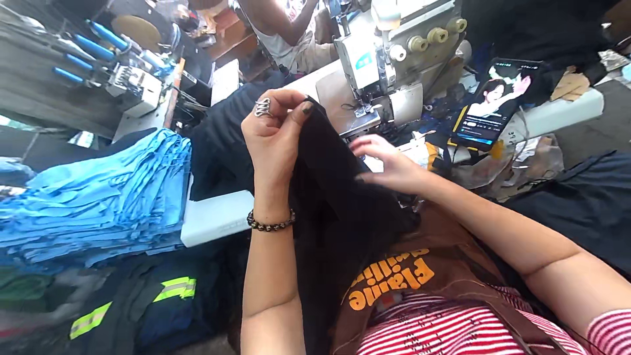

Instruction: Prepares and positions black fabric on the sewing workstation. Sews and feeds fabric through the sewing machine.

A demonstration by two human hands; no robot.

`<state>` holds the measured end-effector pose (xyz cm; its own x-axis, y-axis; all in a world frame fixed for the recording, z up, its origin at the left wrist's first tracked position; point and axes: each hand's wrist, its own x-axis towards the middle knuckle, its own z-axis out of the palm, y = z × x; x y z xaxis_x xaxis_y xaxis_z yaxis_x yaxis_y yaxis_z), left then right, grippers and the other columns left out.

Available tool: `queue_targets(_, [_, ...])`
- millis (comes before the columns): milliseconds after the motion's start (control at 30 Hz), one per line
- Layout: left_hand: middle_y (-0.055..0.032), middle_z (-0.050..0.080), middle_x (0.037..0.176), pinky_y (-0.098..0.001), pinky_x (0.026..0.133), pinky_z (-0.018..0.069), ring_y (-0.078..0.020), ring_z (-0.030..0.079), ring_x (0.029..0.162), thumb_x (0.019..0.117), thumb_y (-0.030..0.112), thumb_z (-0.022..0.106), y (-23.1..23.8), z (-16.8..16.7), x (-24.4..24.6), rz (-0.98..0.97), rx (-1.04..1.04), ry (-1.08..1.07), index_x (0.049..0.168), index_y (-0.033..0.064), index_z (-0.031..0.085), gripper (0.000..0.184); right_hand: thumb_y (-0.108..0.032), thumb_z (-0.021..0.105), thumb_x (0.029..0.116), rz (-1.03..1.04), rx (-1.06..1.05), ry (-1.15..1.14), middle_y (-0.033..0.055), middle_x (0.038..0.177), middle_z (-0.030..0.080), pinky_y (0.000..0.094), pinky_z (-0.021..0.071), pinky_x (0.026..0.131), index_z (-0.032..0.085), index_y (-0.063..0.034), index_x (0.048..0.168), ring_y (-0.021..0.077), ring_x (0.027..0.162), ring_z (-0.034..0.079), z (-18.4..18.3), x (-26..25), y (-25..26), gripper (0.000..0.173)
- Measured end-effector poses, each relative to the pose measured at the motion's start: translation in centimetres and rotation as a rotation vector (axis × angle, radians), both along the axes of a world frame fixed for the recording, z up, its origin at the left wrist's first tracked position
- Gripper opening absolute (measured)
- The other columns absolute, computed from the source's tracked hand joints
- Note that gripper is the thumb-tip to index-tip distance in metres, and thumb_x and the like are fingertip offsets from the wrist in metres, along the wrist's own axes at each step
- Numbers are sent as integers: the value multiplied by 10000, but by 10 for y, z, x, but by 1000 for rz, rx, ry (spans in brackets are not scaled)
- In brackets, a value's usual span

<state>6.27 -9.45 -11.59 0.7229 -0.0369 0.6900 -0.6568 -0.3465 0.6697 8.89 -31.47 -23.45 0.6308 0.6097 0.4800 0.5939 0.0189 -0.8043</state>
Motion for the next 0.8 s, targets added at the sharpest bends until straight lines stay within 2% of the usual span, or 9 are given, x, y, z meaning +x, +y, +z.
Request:
queue_targets(100, [24,719,997,-223,774,589,-29,677,857,935,-27,683,-11,0,-4,-21,68,-49,1066,-7,673,133,-97,801,846,-62,230,-135,208,1392,559,370,489,1094,670,23,1214,254,1326,537,45,16,14,409])
queue_targets(133, [16,721,1003,-223,776,588,-30,678,863,935,-29,682,-13,1,-4,-21,87,-68,1066,-12,674,132,-85,781,866,-70,274,-167,197,1350,593,351,509,1062,673,30,1193,233,1275,574,56,17,17,363])
queue_targets(200, [3,719,1012,-224,779,586,-35,676,867,937,-31,681,-14,4,-6,-10,109,-98,1072,-21,673,135,-44,730,902,-64,332,-197,158,1162,674,285,565,914,689,48,1116,160,1050,658,64,18,21,236])
queue_targets(300, [19,718,1009,-208,767,580,-27,671,853,940,-26,681,-9,10,-7,21,106,-121,1080,-10,669,141,-21,682,924,-45,267,-213,128,1006,722,294,583,875,729,45,1047,147,949,693,43,15,19,147])
queue_targets(433, [29,719,989,-215,759,578,-29,670,838,941,-26,677,0,12,-3,76,78,-141,1080,4,668,142,-49,679,928,-120,50,-229,118,1002,751,356,578,931,774,-9,1034,201,986,717,-7,0,0,148])
queue_targets(500, [38,719,985,-222,770,579,-31,675,849,948,-14,673,1,14,5,93,68,-160,1077,15,668,133,-78,670,938,-128,-18,-154,93,1012,765,372,575,930,786,-36,1046,178,1000,724,-16,-13,-13,164])
queue_targets(633, [47,720,1027,-224,789,575,-18,671,881,944,-11,672,-5,9,41,20,65,-205,1058,27,680,120,-79,664,957,-32,121,209,26,945,739,183,585,811,750,17,1005,-3,883,680,-6,-45,-46,137])
queue_targets(700, [1,721,1003,-225,783,553,-26,656,865,933,20,692,-11,-12,64,20,136,-101,1043,-14,687,115,-70,631,978,-33,157,384,-5,967,733,166,577,797,713,22,1051,-28,863,668,-14,-53,-61,143])
queue_targets(800, [-80,718,970,-311,817,579,-110,681,871,876,56,745,-20,-72,98,100,224,197,1057,-33,676,212,-63,599,994,-112,145,620,6,981,724,210,583,815,686,3,1095,25,871,680,-47,-50,-72,149])
